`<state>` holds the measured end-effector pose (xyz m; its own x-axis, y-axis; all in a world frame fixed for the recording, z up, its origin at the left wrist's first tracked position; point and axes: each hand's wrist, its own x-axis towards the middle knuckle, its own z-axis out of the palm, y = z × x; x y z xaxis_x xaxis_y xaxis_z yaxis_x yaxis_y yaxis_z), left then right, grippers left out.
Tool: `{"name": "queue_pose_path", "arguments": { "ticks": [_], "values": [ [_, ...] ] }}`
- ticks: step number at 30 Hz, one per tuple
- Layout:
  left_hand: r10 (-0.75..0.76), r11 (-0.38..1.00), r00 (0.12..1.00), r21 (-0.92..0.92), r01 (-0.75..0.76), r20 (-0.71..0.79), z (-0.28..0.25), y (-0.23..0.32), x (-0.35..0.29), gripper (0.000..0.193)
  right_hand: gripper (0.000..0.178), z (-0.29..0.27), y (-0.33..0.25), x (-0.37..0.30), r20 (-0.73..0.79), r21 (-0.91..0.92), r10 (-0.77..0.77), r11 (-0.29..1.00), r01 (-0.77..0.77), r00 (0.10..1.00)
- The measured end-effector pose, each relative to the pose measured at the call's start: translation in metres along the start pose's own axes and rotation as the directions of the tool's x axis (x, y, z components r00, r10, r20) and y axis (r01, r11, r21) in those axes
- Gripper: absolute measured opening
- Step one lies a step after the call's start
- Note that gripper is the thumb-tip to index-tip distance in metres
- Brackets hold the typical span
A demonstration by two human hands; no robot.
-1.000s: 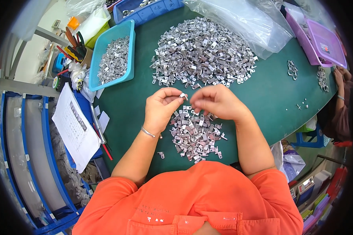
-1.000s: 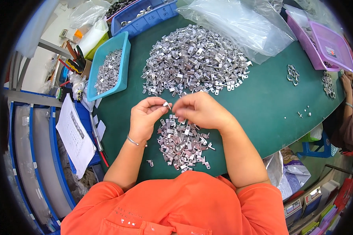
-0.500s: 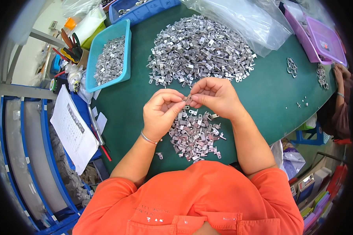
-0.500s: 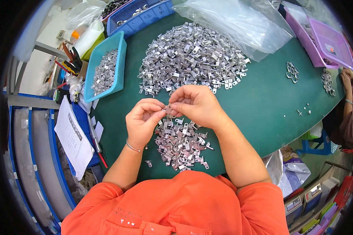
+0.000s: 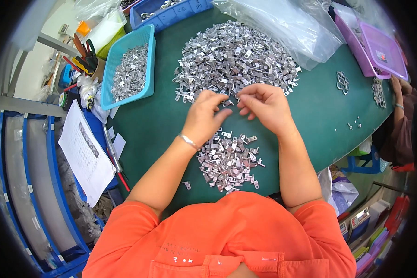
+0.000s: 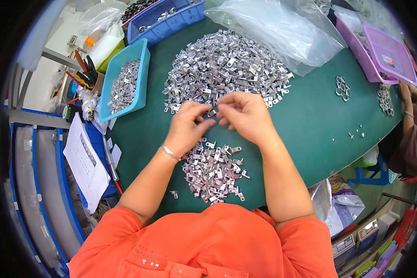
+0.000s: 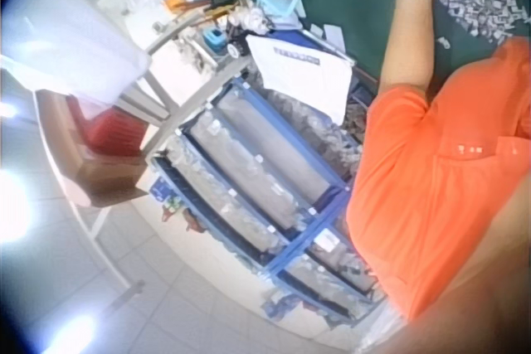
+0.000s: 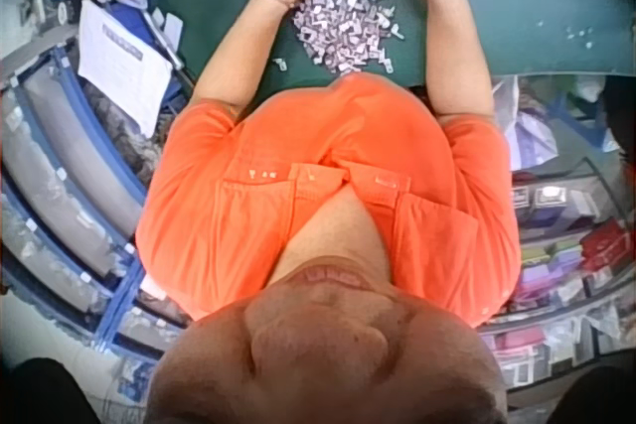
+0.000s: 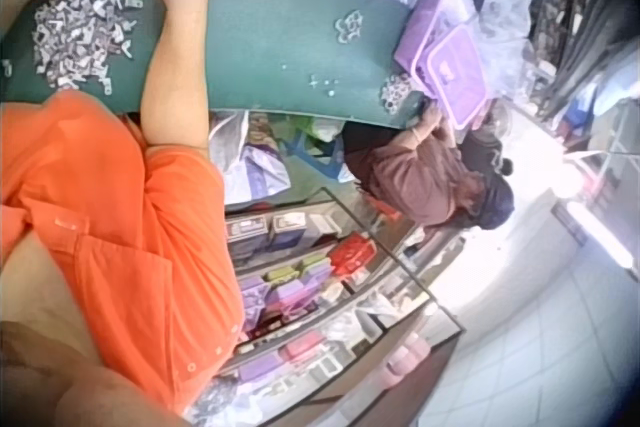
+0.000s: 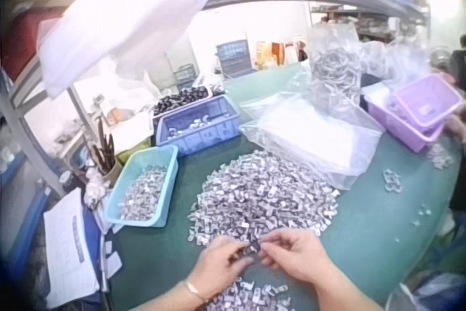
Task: The person sits at a green workbench and assembles small metal hardware components by hand. They pick up individual pieces from a large pile, fit them together, and place the finished assemblies into a blue basket. The process is repetitive and involves handling small parts one by one.
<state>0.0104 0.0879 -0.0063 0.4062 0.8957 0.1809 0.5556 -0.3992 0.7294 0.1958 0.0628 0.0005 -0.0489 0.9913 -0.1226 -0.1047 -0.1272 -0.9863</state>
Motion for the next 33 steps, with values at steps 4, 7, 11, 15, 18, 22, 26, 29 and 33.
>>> {"name": "queue_pose_path", "arguments": {
  "ticks": [4,7,11,15,18,22,26,29,33],
  "values": [
    [0.156,0.968,0.987,0.204,-0.145,-0.043,0.011,-0.009,0.001,0.02,0.014,0.003,0.001,0.002,-0.056,-0.059,0.029,0.998,-0.032,0.998],
    [-0.046,0.999,0.999,-0.027,0.046,0.013,0.003,-0.003,-0.006,0.014,0.014,0.01,0.009,0.001,-0.007,-0.198,-0.048,0.979,0.046,0.999],
    [-0.142,0.87,0.949,-0.422,0.256,0.283,-0.023,0.008,-0.016,0.006,0.017,0.003,0.001,-0.004,0.318,-0.096,0.098,0.993,-0.07,0.943],
    [-0.147,0.982,0.986,-0.105,0.155,0.083,-0.037,-0.008,-0.002,0.01,0.013,0.005,0.002,-0.009,0.572,-0.144,0.087,0.99,-0.004,0.816],
    [0.022,0.99,0.999,0.141,-0.015,-0.048,-0.016,-0.012,0.008,0.02,0.014,0.01,0.01,-0.004,0.425,-0.223,-0.012,0.968,0.117,0.905],
    [0.053,0.968,0.989,0.251,-0.017,-0.139,0.0,-0.023,0.005,0.02,0.01,0.015,0.006,-0.002,0.204,-0.223,0.022,0.975,0.024,0.979],
    [-0.014,0.991,0.995,0.132,0.027,-0.099,-0.012,-0.018,0.001,0.015,0.012,0.017,0.008,0.001,0.135,-0.293,-0.011,0.955,0.051,0.991],
    [-0.185,0.982,0.98,-0.052,0.182,-0.074,-0.018,-0.018,-0.001,0.013,0.016,0.019,0.016,0.003,0.089,-0.317,-0.017,0.947,0.045,0.996],
    [-0.456,0.755,0.883,-0.478,0.449,0.11,-0.021,-0.006,-0.002,0.011,0.017,0.022,0.019,0.004,0.031,-0.217,-0.062,0.974,0.067,0.998]
  ]
}}
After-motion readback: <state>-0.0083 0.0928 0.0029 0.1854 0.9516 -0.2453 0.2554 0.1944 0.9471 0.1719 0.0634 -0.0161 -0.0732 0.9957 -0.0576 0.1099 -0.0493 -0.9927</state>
